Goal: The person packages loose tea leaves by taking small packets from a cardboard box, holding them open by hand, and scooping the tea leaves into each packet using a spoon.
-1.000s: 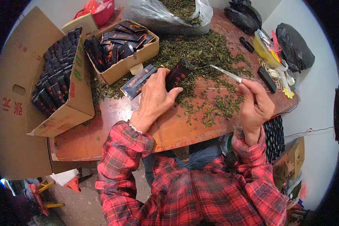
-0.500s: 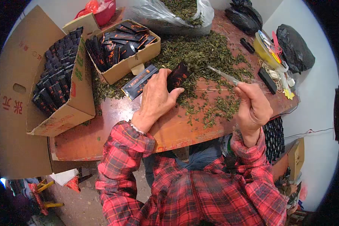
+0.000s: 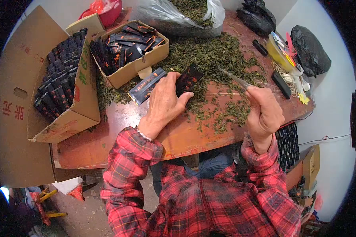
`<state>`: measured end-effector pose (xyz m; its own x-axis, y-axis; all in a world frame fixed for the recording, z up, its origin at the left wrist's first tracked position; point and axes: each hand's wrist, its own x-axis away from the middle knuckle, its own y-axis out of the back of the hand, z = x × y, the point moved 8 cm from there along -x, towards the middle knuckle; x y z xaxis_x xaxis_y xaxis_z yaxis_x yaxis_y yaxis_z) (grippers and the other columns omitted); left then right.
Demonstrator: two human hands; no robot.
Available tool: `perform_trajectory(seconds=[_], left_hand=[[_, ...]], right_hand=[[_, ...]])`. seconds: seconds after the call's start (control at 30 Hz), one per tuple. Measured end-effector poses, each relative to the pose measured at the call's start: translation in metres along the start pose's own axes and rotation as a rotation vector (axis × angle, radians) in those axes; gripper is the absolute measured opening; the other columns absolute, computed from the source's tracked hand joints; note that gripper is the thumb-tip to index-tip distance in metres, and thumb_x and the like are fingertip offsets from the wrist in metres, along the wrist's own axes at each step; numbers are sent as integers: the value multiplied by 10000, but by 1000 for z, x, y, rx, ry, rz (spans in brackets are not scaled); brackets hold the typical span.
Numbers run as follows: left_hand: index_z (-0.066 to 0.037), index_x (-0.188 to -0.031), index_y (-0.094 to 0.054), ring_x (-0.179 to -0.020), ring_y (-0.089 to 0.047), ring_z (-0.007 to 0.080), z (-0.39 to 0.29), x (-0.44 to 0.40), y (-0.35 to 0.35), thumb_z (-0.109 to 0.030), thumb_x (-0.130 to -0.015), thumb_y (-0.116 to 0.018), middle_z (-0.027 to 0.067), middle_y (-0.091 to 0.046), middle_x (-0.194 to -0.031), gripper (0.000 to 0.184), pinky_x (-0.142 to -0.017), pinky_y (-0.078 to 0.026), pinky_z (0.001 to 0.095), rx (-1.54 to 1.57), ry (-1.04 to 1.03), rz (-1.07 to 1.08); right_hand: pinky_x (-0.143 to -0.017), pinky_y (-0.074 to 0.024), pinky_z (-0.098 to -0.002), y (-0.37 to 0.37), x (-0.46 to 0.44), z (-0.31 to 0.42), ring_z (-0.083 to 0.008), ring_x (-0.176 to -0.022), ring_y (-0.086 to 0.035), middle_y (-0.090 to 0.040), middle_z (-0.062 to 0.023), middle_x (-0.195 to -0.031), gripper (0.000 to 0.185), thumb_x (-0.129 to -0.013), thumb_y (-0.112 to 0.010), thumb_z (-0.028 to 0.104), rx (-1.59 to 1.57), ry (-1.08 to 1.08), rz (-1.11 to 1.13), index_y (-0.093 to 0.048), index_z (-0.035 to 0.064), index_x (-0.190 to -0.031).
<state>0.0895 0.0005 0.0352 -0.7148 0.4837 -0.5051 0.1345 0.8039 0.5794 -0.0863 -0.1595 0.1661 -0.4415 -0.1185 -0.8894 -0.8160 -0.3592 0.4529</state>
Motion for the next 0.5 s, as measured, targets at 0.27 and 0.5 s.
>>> perform_trajectory(seconds=[0.27,0.5], left_hand=[[26,-1269,-574,-1099,-684,471,2,1,-1,-276,-844,-893,281,-695,-1148,611,-940,-557,502,2,-4,-5],[27,-1274,-573,-1101,-685,473,2,0,-1,-277,-846,-892,281,-697,-1142,614,-942,-553,507,-4,10,7]], right_hand=[[-718,-620,-369,0,0,1,-319,-817,-770,-774,-182,-915,279,-817,-791,-139,21,25,2,-760,-29,-1072],[-712,-621,-369,0,-1,3,-321,-819,-772,-776,-187,-919,277,-810,-786,-142,37,45,-7,-760,-34,-1064]])
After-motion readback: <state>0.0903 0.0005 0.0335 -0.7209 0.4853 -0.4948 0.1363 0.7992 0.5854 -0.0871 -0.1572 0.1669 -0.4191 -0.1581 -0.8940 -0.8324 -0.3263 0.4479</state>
